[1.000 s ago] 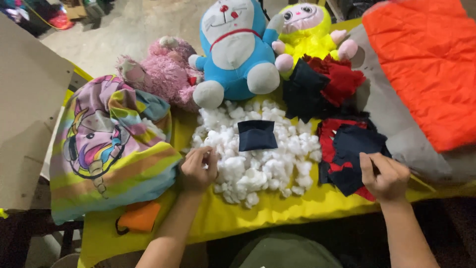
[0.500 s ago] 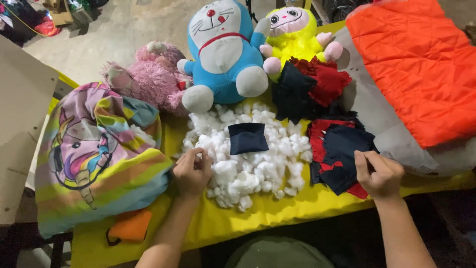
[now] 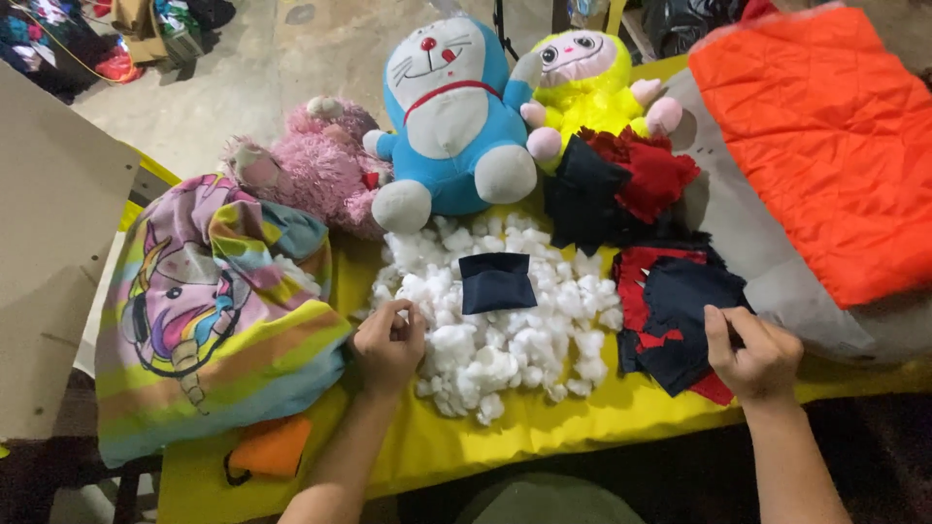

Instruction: The person holds a small dark fabric pouch and repeatedly stuffs white cotton-like material into it by hand. The workspace is a yellow surface cluttered with various stuffed toys and fabric scraps. The person adjusts the pouch and the filling material multiple times during the process.

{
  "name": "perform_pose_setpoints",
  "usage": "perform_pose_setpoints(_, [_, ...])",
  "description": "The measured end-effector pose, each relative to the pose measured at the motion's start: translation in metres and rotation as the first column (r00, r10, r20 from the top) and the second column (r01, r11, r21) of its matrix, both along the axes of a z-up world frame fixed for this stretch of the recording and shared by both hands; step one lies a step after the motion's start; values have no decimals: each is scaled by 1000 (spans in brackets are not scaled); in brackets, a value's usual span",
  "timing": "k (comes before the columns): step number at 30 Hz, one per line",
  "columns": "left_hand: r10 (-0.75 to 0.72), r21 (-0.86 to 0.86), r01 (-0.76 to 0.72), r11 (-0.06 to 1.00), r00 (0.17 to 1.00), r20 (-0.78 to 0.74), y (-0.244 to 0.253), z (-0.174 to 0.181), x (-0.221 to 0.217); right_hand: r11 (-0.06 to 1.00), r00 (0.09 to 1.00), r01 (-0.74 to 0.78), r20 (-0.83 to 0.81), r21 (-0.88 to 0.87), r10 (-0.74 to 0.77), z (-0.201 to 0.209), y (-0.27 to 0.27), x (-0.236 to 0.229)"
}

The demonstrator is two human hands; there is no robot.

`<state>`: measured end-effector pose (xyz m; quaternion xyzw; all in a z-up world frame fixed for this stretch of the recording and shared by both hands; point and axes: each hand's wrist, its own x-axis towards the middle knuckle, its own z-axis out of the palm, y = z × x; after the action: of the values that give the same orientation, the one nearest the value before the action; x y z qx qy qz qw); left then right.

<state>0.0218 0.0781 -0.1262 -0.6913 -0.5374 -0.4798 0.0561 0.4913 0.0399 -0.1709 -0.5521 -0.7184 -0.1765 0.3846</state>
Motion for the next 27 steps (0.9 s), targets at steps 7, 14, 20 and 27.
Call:
perform_pose_setpoints(7, [-15,-11,14,1000,1000,-21,-1,5,1,1000,1000,-3,4,15,3,-1,0,0])
perform_pose_setpoints(14, [-41,27,43,999,998,-42,-3,1,1,1000,1000,1,-3,2,-1,-3,-3,0])
perform_pose_setpoints(20, [-35,-19,34,999,998,-43,-3,2,-1,1000,1000,5,1,-12,-5,4,-3,-3])
perform_pose_setpoints(27, [-55,33,55,998,998,-13,0,-4,-2,998,1000,21,-3,-57,-21,2,-1,-4])
